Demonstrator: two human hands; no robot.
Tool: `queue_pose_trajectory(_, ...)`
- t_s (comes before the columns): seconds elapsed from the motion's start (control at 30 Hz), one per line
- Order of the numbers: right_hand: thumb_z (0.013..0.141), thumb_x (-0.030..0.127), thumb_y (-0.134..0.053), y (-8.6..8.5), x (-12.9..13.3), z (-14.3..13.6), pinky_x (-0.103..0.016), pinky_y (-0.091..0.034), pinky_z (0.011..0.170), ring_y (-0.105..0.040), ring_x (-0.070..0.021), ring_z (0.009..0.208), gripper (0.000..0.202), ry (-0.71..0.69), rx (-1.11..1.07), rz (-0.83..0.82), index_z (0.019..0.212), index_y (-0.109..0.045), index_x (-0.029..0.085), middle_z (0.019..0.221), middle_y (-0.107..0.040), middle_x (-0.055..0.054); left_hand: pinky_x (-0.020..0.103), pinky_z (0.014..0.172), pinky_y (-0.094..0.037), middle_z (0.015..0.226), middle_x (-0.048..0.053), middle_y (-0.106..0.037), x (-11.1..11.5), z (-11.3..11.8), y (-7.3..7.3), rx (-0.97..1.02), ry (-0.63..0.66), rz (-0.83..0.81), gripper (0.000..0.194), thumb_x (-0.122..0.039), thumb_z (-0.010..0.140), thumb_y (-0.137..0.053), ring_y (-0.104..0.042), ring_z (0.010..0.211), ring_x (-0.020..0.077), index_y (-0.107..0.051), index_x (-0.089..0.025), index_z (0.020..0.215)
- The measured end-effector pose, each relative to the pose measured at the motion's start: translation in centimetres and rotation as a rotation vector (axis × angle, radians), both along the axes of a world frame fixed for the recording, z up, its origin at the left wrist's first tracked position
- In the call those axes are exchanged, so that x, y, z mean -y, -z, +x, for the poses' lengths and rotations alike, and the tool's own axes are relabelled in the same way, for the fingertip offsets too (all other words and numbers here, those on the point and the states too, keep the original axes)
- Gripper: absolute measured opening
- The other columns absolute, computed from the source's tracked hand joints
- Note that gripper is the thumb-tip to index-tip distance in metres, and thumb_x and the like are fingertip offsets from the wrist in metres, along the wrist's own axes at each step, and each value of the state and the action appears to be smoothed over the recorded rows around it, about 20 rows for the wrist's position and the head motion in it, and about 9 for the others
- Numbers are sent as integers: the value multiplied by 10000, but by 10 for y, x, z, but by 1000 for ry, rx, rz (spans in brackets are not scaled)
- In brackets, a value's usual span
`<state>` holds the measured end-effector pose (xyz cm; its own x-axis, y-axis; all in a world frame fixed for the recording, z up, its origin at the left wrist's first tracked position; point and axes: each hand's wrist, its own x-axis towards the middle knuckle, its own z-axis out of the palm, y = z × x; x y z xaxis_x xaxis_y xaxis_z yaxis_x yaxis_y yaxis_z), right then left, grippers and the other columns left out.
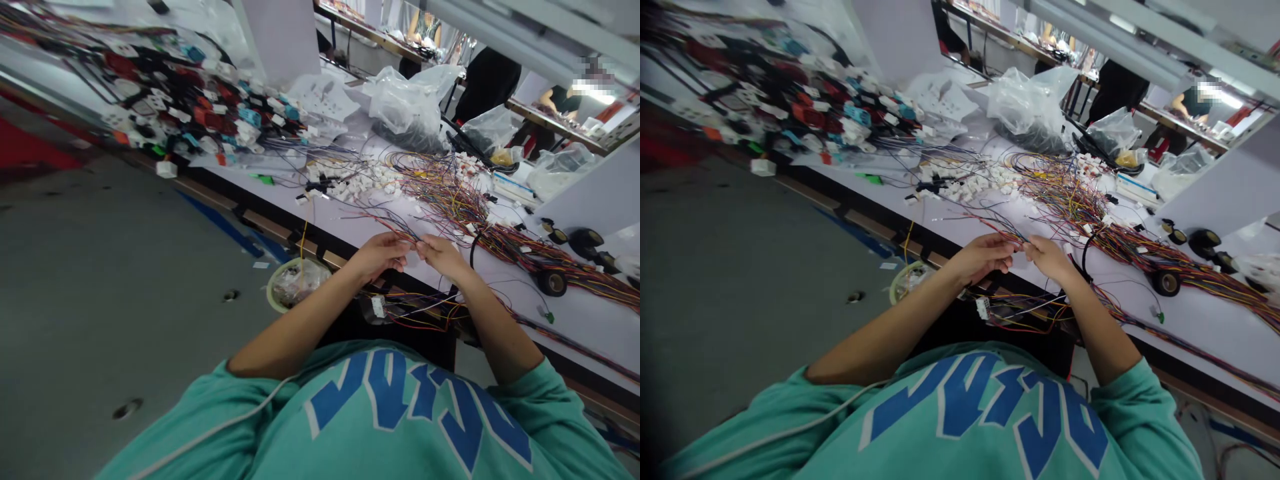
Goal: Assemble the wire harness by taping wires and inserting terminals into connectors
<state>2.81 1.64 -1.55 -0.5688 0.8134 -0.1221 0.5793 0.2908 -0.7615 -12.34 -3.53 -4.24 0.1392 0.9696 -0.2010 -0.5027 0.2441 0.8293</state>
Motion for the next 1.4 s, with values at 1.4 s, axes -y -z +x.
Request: queue_pose_trajectory(1.4, 778, 346, -459, -7, -9, 11, -228, -282, 554, -397, -98, 573, 227, -266, 81, 45, 625, -458, 179, 570, -393, 41, 177, 323, -346, 364, -21, -510, -10, -21, -1, -54, -412, 33, 74, -87, 564, -551, -433, 300, 76, -560, -130, 505)
